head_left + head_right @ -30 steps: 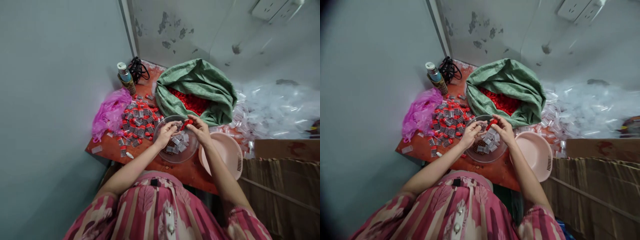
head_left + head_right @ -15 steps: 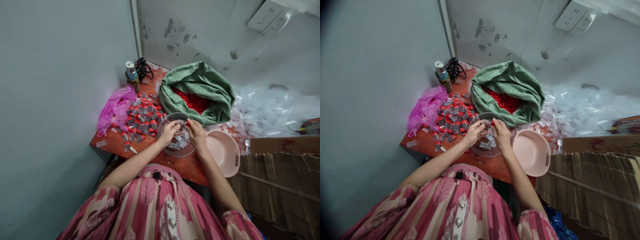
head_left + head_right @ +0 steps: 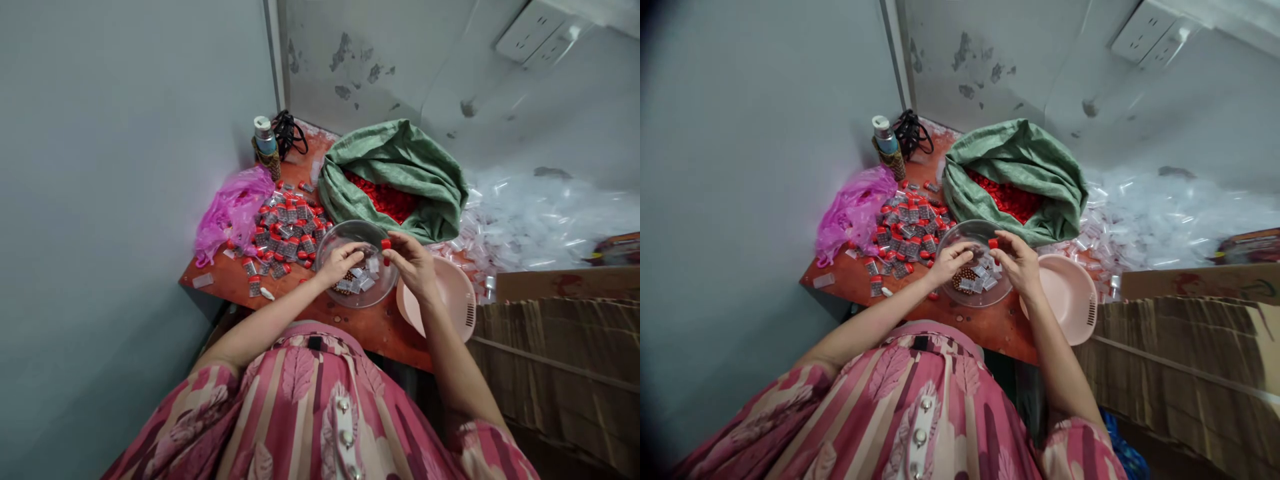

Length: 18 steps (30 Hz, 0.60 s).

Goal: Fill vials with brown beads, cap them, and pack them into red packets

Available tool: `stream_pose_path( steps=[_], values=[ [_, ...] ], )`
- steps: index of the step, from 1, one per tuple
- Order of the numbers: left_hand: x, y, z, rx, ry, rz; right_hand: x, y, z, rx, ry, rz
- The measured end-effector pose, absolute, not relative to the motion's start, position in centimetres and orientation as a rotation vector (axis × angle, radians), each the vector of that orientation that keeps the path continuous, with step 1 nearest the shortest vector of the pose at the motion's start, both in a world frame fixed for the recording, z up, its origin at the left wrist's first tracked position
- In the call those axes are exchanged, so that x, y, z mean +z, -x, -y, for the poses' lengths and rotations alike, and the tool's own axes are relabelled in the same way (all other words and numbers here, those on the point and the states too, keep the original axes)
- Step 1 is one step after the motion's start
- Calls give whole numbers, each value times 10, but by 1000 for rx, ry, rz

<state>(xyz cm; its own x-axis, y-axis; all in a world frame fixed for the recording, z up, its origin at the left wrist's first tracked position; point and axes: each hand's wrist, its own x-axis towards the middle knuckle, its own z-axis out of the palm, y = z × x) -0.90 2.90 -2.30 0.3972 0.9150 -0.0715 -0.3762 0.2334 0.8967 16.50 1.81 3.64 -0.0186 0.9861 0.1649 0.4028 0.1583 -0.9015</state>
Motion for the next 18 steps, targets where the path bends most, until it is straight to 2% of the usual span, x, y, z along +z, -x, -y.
stream_pose_path(
  steps=[5, 12, 18],
  values=[
    [-24, 11, -25, 972, -1264, -857, 49, -163, -17, 642, 1342, 1997],
    [-17, 10, -20, 1075, -1383, -907, 53, -160, -5, 545, 1387, 2062],
    [-14, 4, -14, 1058, -1240, -915, 45, -159, -2, 544, 1403, 2132]
  ],
)
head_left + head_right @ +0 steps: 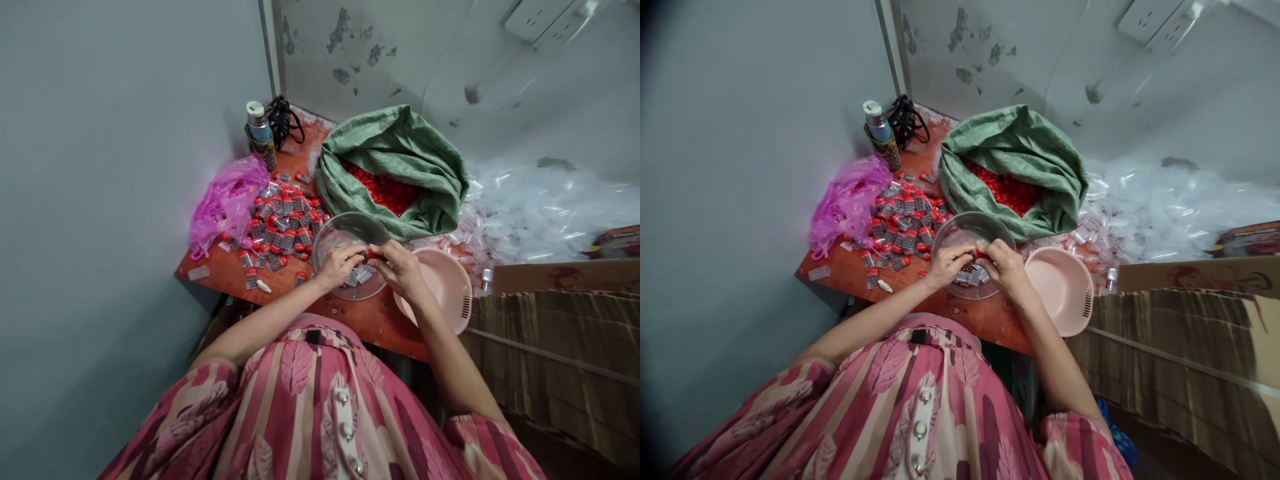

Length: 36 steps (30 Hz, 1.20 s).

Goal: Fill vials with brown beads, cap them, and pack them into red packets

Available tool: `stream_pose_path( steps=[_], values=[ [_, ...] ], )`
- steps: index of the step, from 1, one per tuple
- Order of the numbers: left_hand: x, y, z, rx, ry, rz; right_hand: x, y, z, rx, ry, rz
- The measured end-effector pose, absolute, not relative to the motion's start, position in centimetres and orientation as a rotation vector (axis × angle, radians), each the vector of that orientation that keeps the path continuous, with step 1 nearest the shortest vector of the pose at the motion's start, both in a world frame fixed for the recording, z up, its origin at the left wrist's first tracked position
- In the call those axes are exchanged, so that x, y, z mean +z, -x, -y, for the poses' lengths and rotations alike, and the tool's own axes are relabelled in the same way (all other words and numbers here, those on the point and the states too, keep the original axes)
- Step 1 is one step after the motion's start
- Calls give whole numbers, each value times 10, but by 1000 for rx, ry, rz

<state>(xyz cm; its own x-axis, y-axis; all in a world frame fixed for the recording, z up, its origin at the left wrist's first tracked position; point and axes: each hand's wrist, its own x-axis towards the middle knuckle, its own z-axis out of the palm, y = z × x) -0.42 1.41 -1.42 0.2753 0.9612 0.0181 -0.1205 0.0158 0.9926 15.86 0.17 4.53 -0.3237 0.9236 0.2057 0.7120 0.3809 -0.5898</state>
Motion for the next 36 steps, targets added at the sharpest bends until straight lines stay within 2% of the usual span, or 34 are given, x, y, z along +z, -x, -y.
stream_pose_path(
  steps=[4, 8, 11, 14, 18, 25, 36],
  values=[
    [-22, -3, -13, 981, -828, -807, 39, -159, -17, 742, 1403, 1993],
    [-23, -3, -18, 1032, -515, -717, 35, -166, -21, 1196, 1311, 1496],
    [-22, 2, -20, 1072, -478, -695, 24, -172, -14, 1383, 1164, 1214],
    [-24, 6, -20, 1088, -557, -732, 11, -172, -8, 1436, 1176, 1118],
    [-29, 10, -19, 1104, -940, -859, 8, -165, -11, 1408, 1231, 1058],
    [-27, 12, -17, 1123, -1272, -877, 17, -156, -15, 1973, 1163, 998],
    [-30, 6, -24, 1128, -1337, -952, 1, -127, -18, 1776, 1257, 706]
  ],
)
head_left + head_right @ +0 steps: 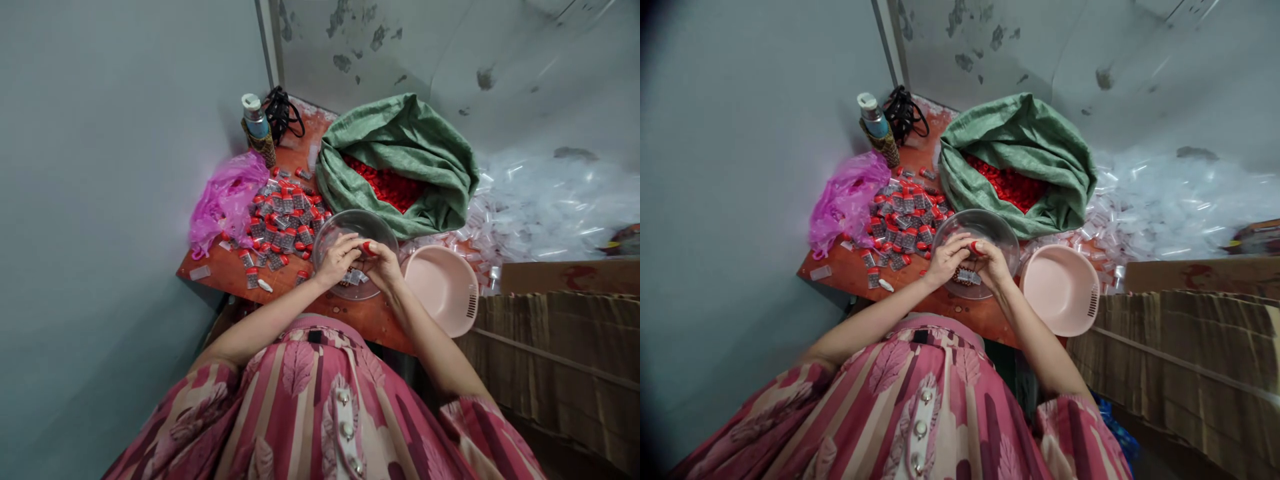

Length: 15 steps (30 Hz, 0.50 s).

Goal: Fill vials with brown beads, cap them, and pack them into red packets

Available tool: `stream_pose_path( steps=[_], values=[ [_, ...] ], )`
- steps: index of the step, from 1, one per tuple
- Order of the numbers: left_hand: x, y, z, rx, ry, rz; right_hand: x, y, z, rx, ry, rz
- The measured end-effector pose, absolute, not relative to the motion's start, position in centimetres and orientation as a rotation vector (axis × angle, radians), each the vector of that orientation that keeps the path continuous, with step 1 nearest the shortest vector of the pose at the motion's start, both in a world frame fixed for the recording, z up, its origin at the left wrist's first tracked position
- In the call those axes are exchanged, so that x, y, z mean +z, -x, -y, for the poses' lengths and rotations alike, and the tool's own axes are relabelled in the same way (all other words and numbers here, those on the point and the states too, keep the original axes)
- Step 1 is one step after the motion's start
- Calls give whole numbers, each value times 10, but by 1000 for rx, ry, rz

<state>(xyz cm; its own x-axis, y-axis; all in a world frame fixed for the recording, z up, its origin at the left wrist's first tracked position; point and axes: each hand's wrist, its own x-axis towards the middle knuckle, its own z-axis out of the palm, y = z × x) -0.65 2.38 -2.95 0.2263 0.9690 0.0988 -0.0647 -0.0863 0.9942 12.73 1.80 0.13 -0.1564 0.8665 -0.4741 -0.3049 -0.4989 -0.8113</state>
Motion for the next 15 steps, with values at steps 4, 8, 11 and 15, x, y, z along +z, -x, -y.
stream_pose_path(
  steps=[4, 8, 11, 15],
  values=[
    [-39, 9, -36, 1134, -1270, -976, -10, -141, -35, 1933, 1234, 887],
    [-50, 27, -61, 1222, -1163, -1093, -44, -165, -53, 1667, 1362, 1095],
    [-64, 52, -83, 1294, -1182, -1272, -78, -178, -55, 1296, 1730, 1662],
    [-85, 80, -90, 1274, -1292, -1476, -109, -176, -45, 924, 1958, 2344]
  ],
)
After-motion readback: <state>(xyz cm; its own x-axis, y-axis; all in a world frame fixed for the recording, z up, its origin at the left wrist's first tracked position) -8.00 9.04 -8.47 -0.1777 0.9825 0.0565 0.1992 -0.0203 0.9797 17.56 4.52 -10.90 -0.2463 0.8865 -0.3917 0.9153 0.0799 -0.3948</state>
